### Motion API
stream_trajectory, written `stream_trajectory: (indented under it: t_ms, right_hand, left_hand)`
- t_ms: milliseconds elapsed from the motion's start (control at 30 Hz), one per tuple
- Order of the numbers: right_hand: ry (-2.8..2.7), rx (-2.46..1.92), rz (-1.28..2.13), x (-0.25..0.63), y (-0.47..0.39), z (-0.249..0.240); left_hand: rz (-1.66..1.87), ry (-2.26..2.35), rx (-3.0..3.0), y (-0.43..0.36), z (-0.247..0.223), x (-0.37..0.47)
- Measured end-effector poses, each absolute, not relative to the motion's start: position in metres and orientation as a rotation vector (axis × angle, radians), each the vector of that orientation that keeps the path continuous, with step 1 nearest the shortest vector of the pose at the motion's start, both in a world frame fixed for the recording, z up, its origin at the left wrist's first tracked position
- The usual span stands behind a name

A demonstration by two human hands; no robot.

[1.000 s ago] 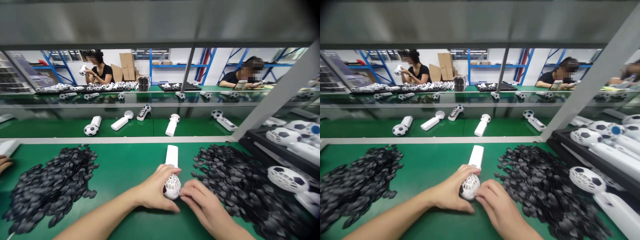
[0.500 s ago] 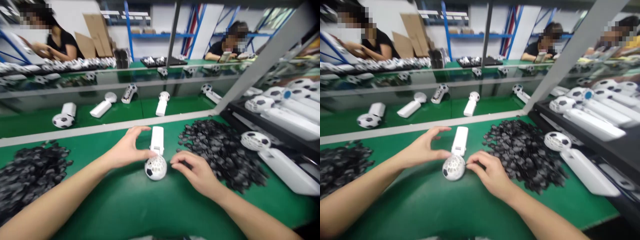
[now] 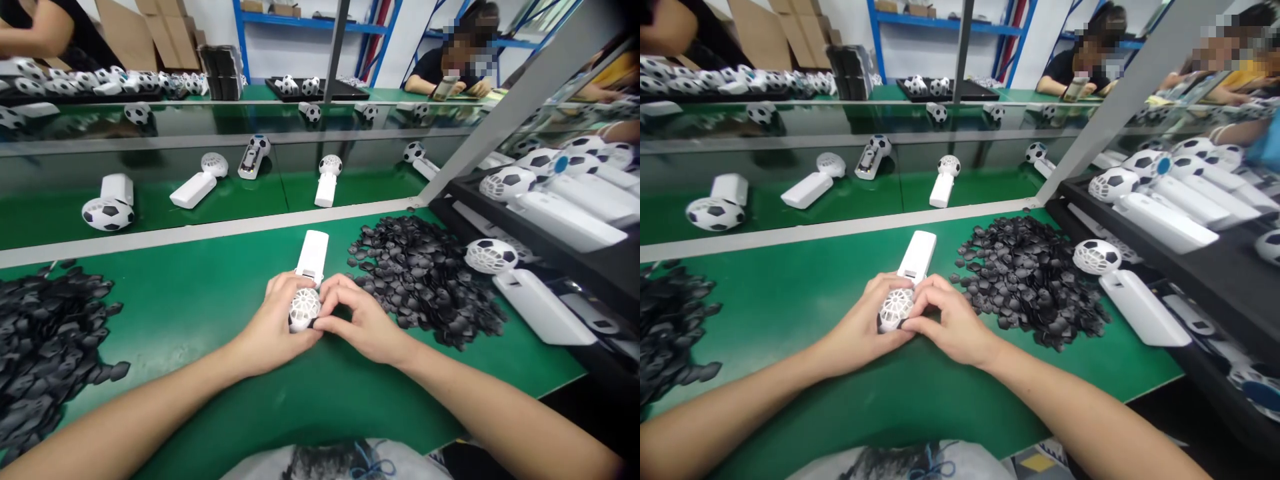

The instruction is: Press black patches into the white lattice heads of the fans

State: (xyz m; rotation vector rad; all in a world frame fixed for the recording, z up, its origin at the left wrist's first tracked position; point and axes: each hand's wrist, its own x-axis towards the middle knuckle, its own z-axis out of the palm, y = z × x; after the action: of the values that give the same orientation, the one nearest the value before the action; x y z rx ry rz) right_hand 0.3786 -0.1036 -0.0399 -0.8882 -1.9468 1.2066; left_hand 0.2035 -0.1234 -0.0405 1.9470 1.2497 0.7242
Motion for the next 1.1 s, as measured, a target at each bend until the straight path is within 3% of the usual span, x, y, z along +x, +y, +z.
stream_trajectory:
  t_ms: [600,800,1000,1100]
  right_hand:
    - [-1.815,-1.0,1.442,0.386,-0.086,-0.045]
    - [-2.303,-1.282,0.378,0.426,-0.038,-0.034]
    - [-2.861,-1.323,-0.193,0.417,-0.034,-0.041]
    - [-2.872,-1.34,-0.201,0.417,-0.035,-0.038]
  left_hand:
    - [0.637,1.285,1.897,-0.118,-0.034,0.198]
    - [0.566,1.219,1.86,-0.114,-0.03,0.192]
    - [0.497,1.283,1.84,-0.11,-0.023,0.186]
    - [0.449,1.262,1.861,-0.106,-0.015,0.178]
